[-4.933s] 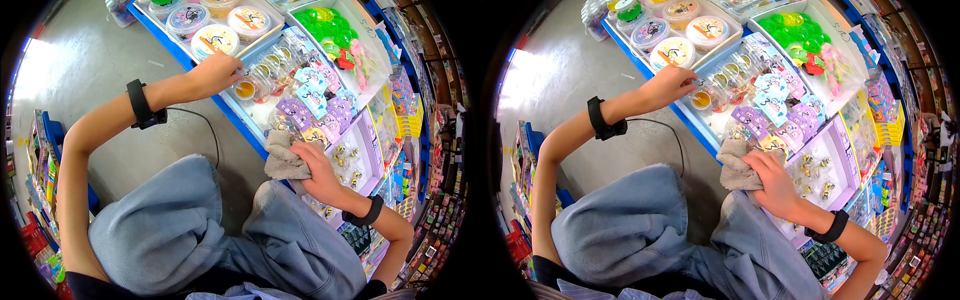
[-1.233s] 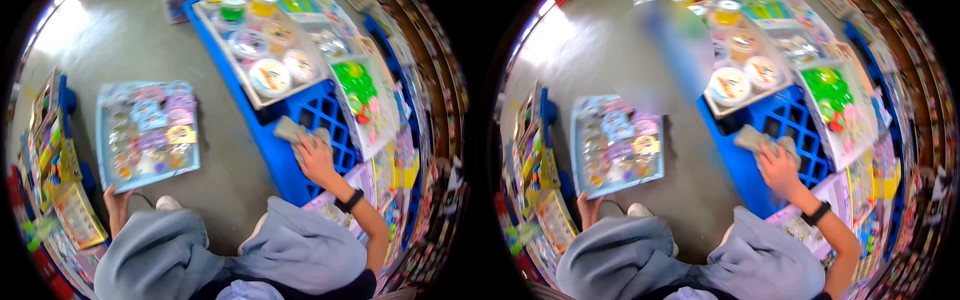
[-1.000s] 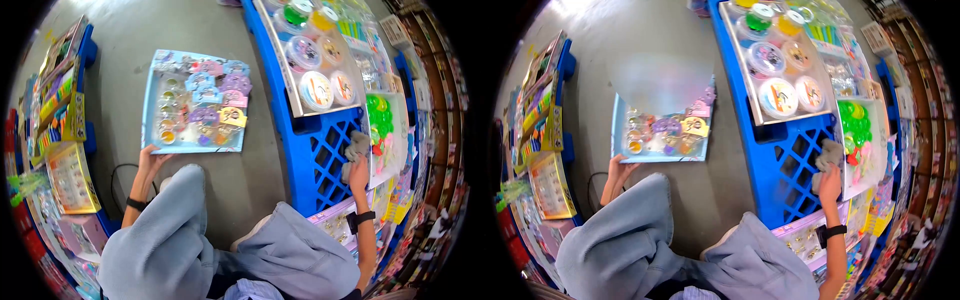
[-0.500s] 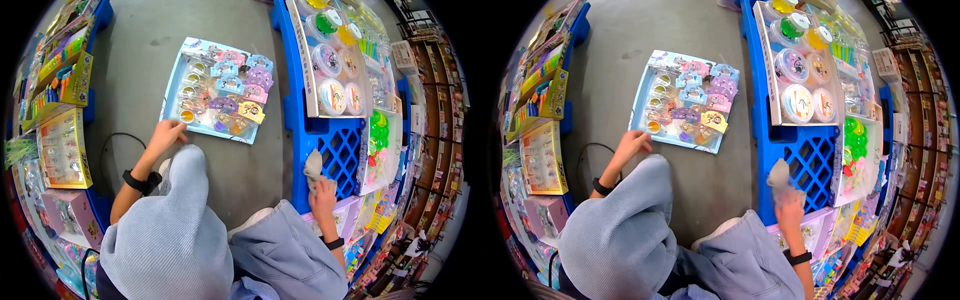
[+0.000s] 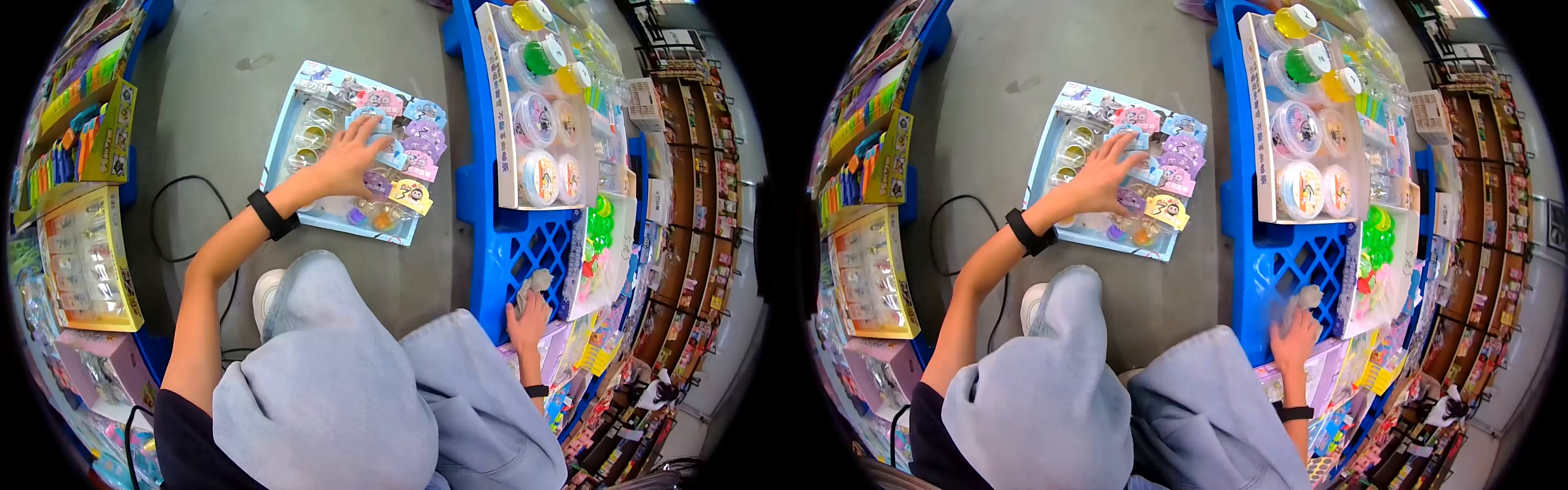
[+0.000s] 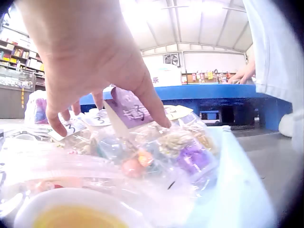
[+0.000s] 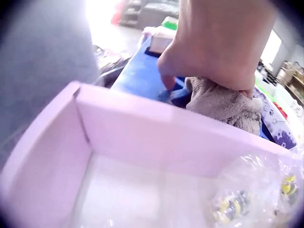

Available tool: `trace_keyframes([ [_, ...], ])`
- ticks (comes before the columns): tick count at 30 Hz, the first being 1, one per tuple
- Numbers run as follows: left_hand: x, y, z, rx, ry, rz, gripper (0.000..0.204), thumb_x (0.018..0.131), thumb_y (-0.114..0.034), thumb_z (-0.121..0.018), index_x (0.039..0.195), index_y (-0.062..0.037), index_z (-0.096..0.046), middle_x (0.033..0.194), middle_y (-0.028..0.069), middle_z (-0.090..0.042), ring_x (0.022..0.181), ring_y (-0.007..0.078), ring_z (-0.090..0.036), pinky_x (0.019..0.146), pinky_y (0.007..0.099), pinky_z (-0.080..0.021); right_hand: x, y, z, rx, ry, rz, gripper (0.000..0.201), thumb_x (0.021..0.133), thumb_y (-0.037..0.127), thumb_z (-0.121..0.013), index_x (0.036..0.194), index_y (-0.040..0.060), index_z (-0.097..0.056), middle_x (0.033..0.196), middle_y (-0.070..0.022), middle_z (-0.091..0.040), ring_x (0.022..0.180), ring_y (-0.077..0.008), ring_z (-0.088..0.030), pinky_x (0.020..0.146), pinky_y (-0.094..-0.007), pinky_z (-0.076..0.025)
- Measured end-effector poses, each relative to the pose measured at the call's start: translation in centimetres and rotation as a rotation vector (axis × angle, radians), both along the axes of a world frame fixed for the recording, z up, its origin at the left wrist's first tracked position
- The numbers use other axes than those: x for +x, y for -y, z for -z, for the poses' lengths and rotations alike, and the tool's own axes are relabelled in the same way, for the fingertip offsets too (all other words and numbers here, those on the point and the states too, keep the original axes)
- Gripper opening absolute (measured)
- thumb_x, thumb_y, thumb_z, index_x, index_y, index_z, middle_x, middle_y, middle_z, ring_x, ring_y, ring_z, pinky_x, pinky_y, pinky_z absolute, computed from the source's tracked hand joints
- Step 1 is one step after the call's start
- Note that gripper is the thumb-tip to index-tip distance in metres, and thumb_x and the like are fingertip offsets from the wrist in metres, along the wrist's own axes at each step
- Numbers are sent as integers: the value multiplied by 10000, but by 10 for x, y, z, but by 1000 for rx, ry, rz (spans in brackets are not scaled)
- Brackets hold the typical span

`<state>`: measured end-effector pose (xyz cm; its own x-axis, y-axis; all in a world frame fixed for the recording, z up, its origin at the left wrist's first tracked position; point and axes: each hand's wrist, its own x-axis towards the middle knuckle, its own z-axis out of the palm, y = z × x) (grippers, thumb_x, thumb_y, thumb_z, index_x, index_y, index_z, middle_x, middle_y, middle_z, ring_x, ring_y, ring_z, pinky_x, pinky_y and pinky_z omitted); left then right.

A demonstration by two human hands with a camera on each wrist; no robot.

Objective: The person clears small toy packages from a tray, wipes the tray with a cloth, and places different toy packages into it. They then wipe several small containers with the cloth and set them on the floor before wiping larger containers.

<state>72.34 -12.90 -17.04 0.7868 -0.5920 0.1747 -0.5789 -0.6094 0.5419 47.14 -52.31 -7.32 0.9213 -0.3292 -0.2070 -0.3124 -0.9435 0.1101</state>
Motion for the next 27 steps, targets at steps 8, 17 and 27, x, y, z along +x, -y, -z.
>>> trace_keyframes([
  [8, -4, -6, 7, -328, -453, 64, 699, 544, -27, -739, 1177, -21, -445, 1015, 176, -567, 910, 321, -562, 830, 353, -444, 77, -78, -73, -150, 304, -263, 459, 665, 153, -700, 1088, 53, -553, 1224, -172, -463, 1071, -382, -444, 921, -432, -364],
  [17, -37, -24, 38, -308, -413, 67, 321, 674, -154, -720, 965, -52, -632, 912, 137, -631, 831, 315, -588, 758, 369, -452, 196, -170, 48, 546, 114, -523, 824, 599, 178, -757, 1291, 23, -338, 1283, -213, -364, 1192, -369, -352, 994, -394, -324],
  [27, -45, -22, 19, -407, -230, 254, 299, 621, -5, -645, 885, -128, -709, 1221, 113, -501, 1138, 286, -475, 922, 368, -398, 181, -167, 77, 814, 87, -325, 375, 633, 124, -719, 968, 2, -605, 982, -160, -531, 936, -323, -512, 793, -380, -417],
])
